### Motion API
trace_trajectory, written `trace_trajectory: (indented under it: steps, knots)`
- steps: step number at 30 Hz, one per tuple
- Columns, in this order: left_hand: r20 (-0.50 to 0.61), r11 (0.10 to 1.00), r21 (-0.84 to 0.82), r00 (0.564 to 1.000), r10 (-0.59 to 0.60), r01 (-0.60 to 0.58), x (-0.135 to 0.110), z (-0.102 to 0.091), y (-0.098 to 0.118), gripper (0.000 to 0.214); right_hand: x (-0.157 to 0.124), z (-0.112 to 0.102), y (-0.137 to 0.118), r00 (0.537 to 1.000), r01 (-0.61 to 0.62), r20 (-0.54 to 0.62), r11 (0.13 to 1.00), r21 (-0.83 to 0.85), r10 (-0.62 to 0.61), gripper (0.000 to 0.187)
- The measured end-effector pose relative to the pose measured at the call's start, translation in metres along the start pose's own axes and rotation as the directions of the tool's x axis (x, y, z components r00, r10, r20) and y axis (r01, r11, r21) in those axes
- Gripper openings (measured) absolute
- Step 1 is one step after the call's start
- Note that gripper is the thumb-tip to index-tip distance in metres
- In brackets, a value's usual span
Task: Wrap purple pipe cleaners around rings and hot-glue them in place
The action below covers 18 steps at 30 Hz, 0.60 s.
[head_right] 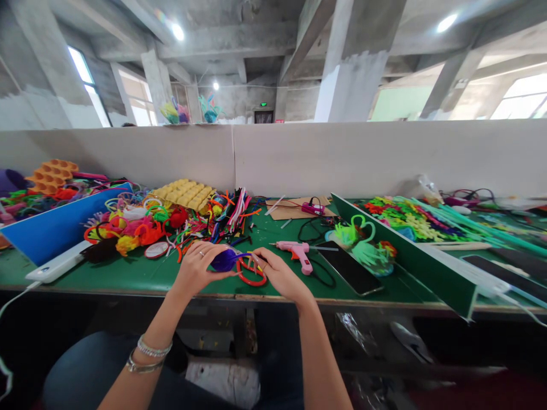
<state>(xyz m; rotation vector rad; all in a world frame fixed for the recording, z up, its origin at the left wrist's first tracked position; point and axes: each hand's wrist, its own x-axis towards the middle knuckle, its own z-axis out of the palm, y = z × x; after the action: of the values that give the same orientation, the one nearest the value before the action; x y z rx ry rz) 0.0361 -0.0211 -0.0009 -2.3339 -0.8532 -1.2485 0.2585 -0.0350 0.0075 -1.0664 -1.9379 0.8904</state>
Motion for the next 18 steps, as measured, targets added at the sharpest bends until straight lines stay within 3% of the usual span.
trace_trajectory:
  steps: [3,7,11,18]
  knots:
    - [0.084,1.0,-0.012,0.996,0.026,-0.025,-0.004,0.005,-0.001,0.048,-0.001,0.002,-0.003,0.999,0.011,-0.037,0.999,-0.041,-0.012,0.023]
    - [0.208,0.982,-0.155,0.975,-0.076,0.11,-0.006,0.013,0.0,0.043,0.0,0.003,-0.007,0.998,0.035,-0.045,0.994,-0.1,-0.04,0.029]
    - [0.264,0.929,-0.279,0.95,-0.168,0.242,-0.004,0.016,0.004,0.051,0.004,0.006,-0.01,0.993,0.06,-0.092,0.991,-0.123,-0.071,0.035]
    - [0.13,0.82,-0.507,0.964,-0.233,0.267,-0.006,0.023,0.003,0.043,0.007,0.016,-0.015,0.971,0.144,-0.181,0.986,-0.086,-0.158,0.037]
